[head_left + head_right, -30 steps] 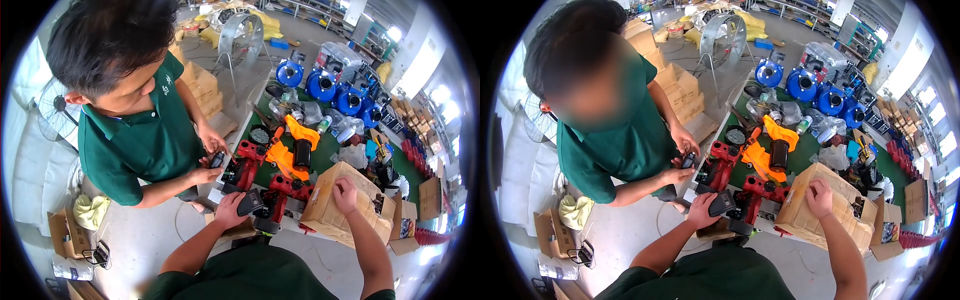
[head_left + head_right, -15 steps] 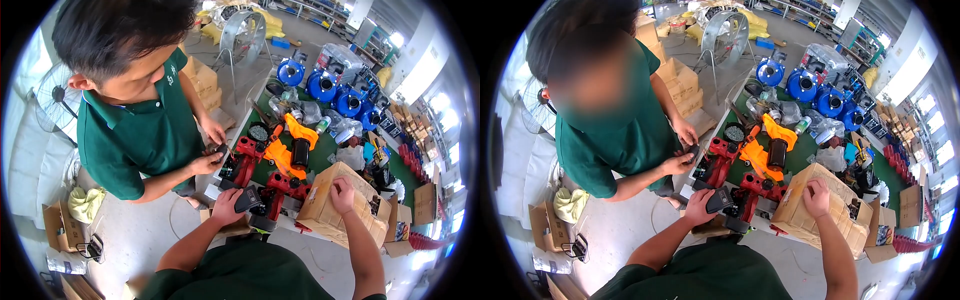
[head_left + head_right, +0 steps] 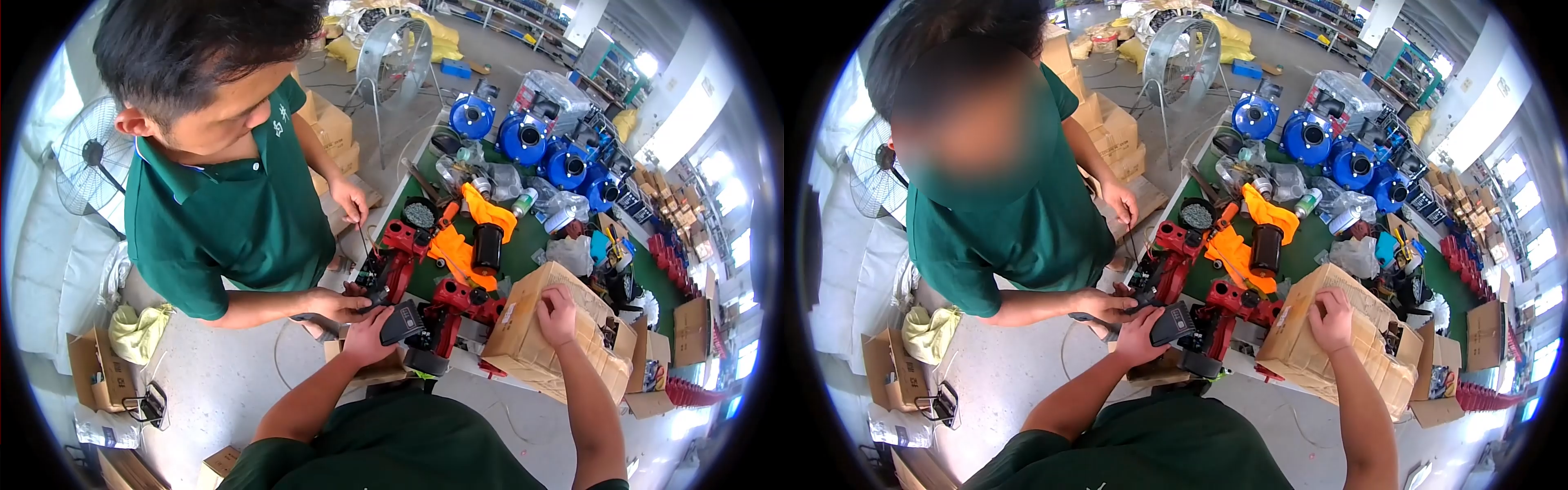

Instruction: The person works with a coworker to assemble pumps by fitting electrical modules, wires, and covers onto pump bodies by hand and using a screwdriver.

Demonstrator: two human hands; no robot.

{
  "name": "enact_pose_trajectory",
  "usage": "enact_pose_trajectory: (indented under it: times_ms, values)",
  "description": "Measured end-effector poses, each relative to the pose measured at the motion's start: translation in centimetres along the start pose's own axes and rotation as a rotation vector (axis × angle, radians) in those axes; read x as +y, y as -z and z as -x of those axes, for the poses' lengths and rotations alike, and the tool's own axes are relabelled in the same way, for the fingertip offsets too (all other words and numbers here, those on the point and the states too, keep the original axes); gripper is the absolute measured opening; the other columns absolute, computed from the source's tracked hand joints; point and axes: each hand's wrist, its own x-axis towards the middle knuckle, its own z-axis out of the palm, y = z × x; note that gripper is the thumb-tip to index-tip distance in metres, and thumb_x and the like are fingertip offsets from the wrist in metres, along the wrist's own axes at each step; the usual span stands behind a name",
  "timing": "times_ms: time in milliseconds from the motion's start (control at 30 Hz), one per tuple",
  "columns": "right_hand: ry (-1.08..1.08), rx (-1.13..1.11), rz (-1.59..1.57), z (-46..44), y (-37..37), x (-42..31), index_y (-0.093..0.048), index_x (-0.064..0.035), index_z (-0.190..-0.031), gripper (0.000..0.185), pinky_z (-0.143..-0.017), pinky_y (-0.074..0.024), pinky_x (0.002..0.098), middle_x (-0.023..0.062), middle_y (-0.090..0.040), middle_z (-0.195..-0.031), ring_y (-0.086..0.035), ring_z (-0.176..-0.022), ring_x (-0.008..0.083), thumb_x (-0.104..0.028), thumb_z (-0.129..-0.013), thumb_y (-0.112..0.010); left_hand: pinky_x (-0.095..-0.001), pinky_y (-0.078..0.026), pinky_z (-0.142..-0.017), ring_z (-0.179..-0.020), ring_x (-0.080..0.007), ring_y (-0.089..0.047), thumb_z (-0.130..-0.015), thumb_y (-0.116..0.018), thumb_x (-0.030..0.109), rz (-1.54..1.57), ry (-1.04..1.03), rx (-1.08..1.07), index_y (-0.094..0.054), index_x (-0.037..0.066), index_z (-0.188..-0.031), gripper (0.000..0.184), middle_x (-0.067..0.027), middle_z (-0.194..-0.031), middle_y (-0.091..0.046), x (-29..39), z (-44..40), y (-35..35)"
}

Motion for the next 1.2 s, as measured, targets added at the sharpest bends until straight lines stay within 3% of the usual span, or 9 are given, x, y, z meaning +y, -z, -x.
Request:
enact_pose_trajectory:
  times_ms: [300, 600, 800, 1200]
  values:
    - [-0.002, 0.002, -0.011, 0.0, 0.0, -0.2, -0.065, -0.0008, -0.091, 0.015, -0.08, -0.0538, 0.0416, 0.0128, -0.066, -0.101, -0.064, -0.091, 0.0334, 0.001, -0.078, -0.072, -0.0478, -0.05, -0.108, -0.129, -0.0388, -0.061, -0.068, -0.092, 0.031, -0.004, 0.056, -0.058, -0.05, 0.016, -0.154, 0.097, -0.0184, -0.147, -0.057, -0.2, 0.2, -0.3]
    - [-0.005, 0.003, -0.009, 0.0, 0.0, 0.0, -0.065, -0.0006, -0.091, 0.015, -0.081, -0.0537, 0.0422, 0.0133, -0.066, -0.101, -0.064, -0.093, 0.0346, 0.001, -0.078, -0.071, -0.0518, -0.041, -0.116, -0.133, -0.0395, -0.054, -0.064, -0.093, 0.027, -0.026, -0.084, 0.059, -0.052, 0.012, -0.151, 0.097, -0.0165, -0.145, -0.054, -0.5, 0.1, -0.5]
    - [-0.004, 0.01, -0.011, 0.1, -0.2, 0.4, -0.065, -0.0008, -0.091, 0.015, -0.082, -0.0537, 0.0423, 0.0133, -0.066, -0.1, -0.064, -0.094, 0.035, 0.001, -0.078, -0.071, -0.0523, -0.041, -0.115, -0.133, -0.0411, -0.052, -0.066, -0.091, 0.026, -0.01, -0.029, 0.178, -0.052, 0.008, -0.15, 0.094, -0.0184, -0.143, -0.055, 0.2, 0.5, -0.9]
    - [0.011, 0.016, -0.019, 0.0, -0.2, 0.4, -0.065, -0.001, -0.091, 0.015, -0.08, -0.0541, 0.0419, 0.0133, -0.065, -0.101, -0.065, -0.092, 0.0347, 0.0, -0.078, -0.072, -0.0524, -0.034, -0.119, -0.139, -0.0394, -0.047, -0.07, -0.09, 0.027, 0.046, 0.057, 0.171, -0.047, 0.008, -0.153, 0.096, -0.0178, -0.147, -0.051, 1.1, -0.1, -0.7]
